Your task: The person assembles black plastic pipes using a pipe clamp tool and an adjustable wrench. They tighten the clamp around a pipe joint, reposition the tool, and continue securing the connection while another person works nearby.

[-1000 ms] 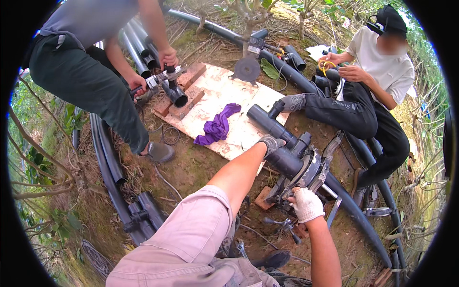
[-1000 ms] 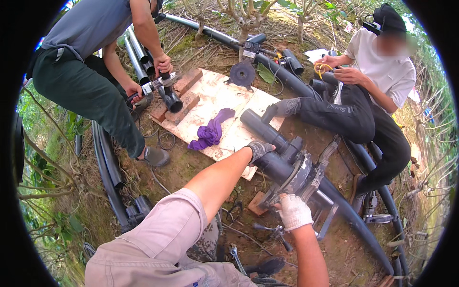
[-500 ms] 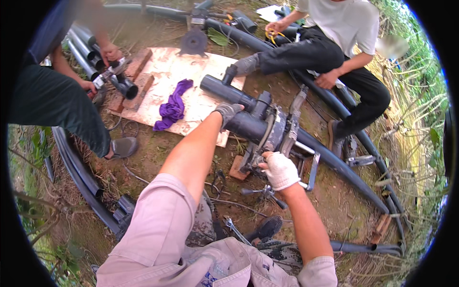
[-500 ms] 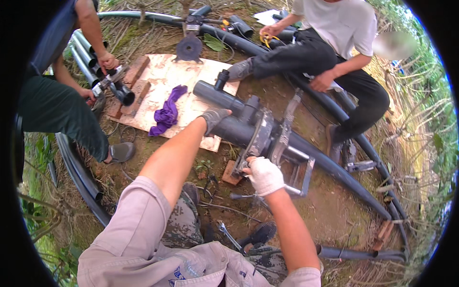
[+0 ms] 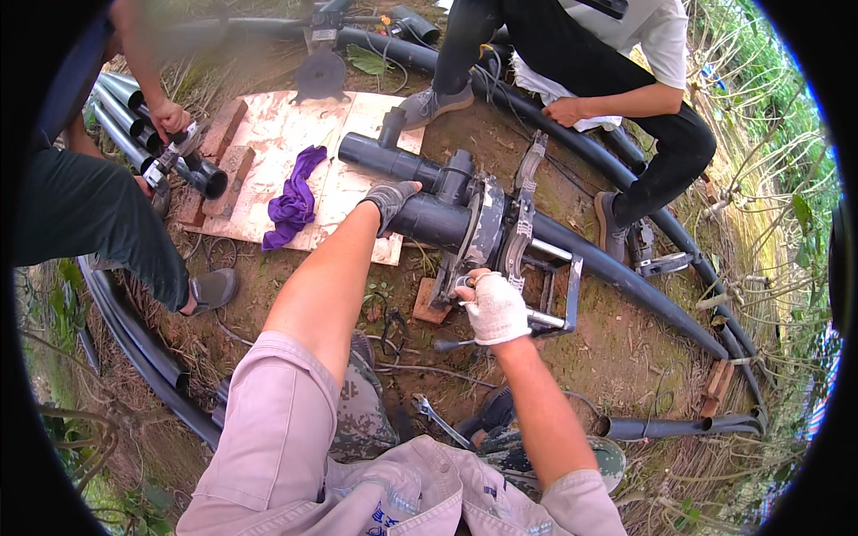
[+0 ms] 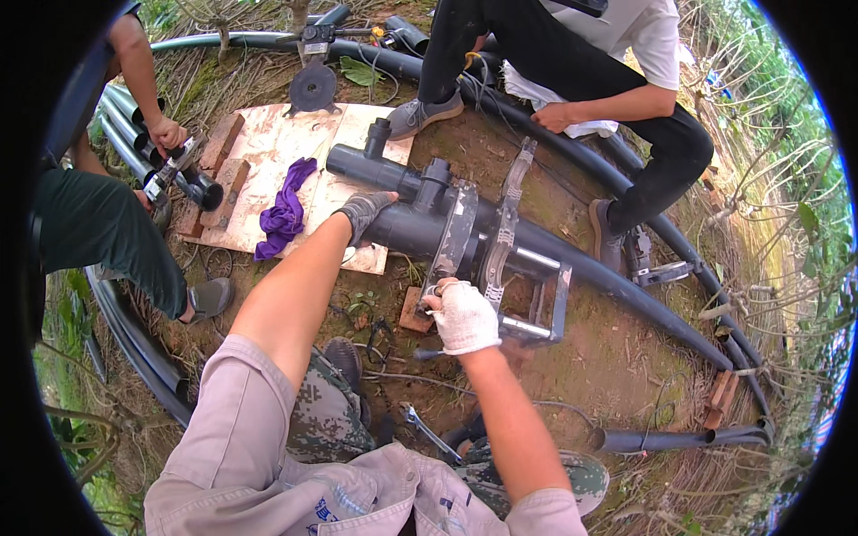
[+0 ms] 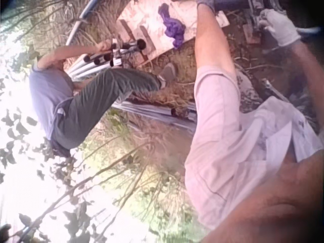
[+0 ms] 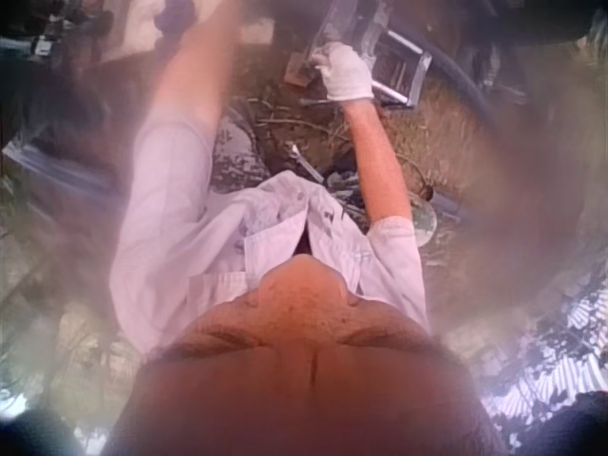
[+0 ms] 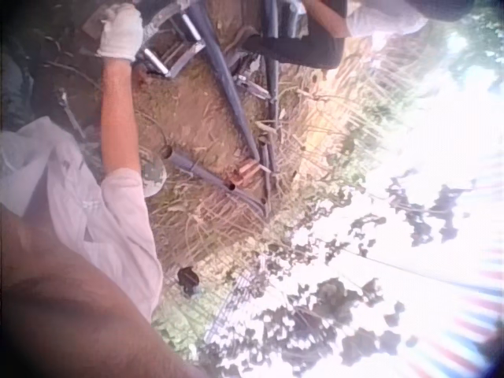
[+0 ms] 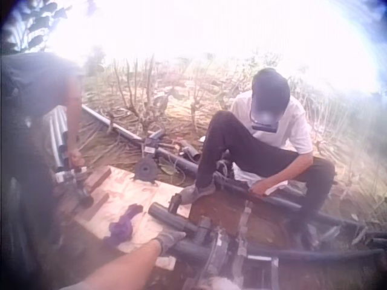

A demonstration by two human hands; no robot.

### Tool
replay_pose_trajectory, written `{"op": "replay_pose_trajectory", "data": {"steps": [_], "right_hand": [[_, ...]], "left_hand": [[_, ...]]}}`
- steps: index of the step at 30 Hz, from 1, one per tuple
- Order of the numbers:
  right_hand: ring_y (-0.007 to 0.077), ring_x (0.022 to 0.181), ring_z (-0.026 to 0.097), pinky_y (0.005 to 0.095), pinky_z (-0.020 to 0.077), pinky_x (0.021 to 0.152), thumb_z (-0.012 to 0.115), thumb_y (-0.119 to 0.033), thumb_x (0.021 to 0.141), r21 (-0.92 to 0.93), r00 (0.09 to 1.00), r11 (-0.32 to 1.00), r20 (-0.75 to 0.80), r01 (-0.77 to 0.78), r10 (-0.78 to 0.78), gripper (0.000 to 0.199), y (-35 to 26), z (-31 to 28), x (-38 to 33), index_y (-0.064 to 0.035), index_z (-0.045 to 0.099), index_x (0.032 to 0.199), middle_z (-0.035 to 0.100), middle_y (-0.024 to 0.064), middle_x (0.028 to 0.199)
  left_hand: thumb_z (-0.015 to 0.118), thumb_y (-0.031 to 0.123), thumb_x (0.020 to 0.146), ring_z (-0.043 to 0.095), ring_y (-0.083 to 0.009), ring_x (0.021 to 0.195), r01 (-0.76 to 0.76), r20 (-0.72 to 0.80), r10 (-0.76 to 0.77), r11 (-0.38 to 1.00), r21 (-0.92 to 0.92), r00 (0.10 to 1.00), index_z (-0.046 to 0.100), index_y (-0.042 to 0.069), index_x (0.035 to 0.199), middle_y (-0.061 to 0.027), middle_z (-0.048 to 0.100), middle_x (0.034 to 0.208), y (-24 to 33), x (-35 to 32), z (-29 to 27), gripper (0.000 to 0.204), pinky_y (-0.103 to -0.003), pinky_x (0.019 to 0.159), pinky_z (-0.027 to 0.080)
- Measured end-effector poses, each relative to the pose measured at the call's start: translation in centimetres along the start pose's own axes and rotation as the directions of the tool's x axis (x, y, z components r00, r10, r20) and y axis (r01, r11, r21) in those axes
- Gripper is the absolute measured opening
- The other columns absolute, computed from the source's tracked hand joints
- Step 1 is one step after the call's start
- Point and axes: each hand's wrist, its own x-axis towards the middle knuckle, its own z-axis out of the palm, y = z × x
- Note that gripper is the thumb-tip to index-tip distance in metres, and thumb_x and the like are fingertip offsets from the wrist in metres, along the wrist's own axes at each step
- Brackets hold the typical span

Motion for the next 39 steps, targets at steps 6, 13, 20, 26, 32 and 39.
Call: {"op": "replay_pose_trajectory", "data": {"steps": [6,13,20,26,32,39], "right_hand": [[0.0373,0.086,0.069,0.0446,0.0549,0.076,0.072,-0.031,0.092,0.039,0.998,0.999,-0.060,0.037,-0.035,0.030,-0.9,0.9,0.2,-0.0044,0.064,0.104,0.069,0.0175,0.091],[0.0376,0.085,0.070,0.0449,0.0549,0.075,0.074,-0.030,0.091,0.012,0.998,0.999,0.038,0.052,-0.052,0.031,0.1,-0.1,0.7,-0.0049,0.066,0.108,0.071,0.0168,0.092],[0.0382,0.088,0.070,0.0470,0.0553,0.077,0.073,-0.032,0.092,-0.021,0.969,0.994,0.222,-0.104,0.107,0.030,-1.6,-0.8,1.3,-0.0077,0.066,0.109,0.071,0.0181,0.094],[0.0378,0.087,0.069,0.0451,0.0550,0.078,0.073,-0.027,0.092,0.040,0.977,0.988,0.145,0.150,-0.155,0.029,1.5,-1.8,1.5,-0.0066,0.066,0.112,0.070,0.0168,0.093],[0.0348,0.079,0.070,0.0423,0.0558,0.070,0.076,-0.029,0.088,0.053,0.948,0.979,-0.247,-0.195,0.202,0.029,-2.7,2.6,-1.2,-0.0074,0.066,0.104,0.070,0.0134,0.088],[0.0378,0.095,0.070,0.0469,0.0561,0.082,0.067,-0.035,0.094,0.047,0.903,0.960,0.328,0.277,-0.277,0.032,1.6,-2.8,3.6,-0.0102,0.067,0.115,0.071,0.0167,0.100]], "left_hand": [[0.070,0.061,0.086,0.067,-0.0325,0.102,-0.059,-0.020,0.059,0.998,0.003,0.998,0.061,0.013,0.132,-0.0135,0.067,0.121,-0.8,0.5,-0.9,0.067,-0.056,0.081,0.053],[0.070,0.060,0.086,0.066,-0.0323,0.103,-0.062,-0.038,0.064,0.998,0.033,0.997,0.058,0.015,0.135,-0.0133,0.066,0.124,0.5,-1.2,0.2,0.068,-0.056,0.082,0.053],[0.075,0.067,0.079,0.062,-0.0317,0.100,-0.002,0.012,0.002,1.000,-0.001,1.000,0.059,0.016,0.131,-0.0131,0.065,0.118,-1.0,1.7,-1.5,0.074,-0.053,0.083,0.051],[0.078,0.068,0.077,0.063,-0.0263,0.090,-0.017,-0.051,0.018,1.000,0.011,0.999,0.061,0.019,0.119,-0.0087,0.066,0.103,-0.2,0.7,-0.1,0.067,-0.050,0.079,0.051],[0.081,0.065,0.075,0.062,-0.0280,0.095,-0.016,-0.082,0.012,0.999,-0.051,0.997,0.061,0.019,0.123,-0.0092,0.066,0.110,-0.2,0.0,-0.1,0.069,-0.052,0.081,0.051],[0.085,0.063,0.073,0.062,-0.0292,0.098,-0.023,-0.030,0.023,0.999,-0.024,0.999,0.059,0.018,0.125,-0.0110,0.064,0.113,0.1,-0.4,-0.6,0.074,-0.053,0.076,0.054]]}}
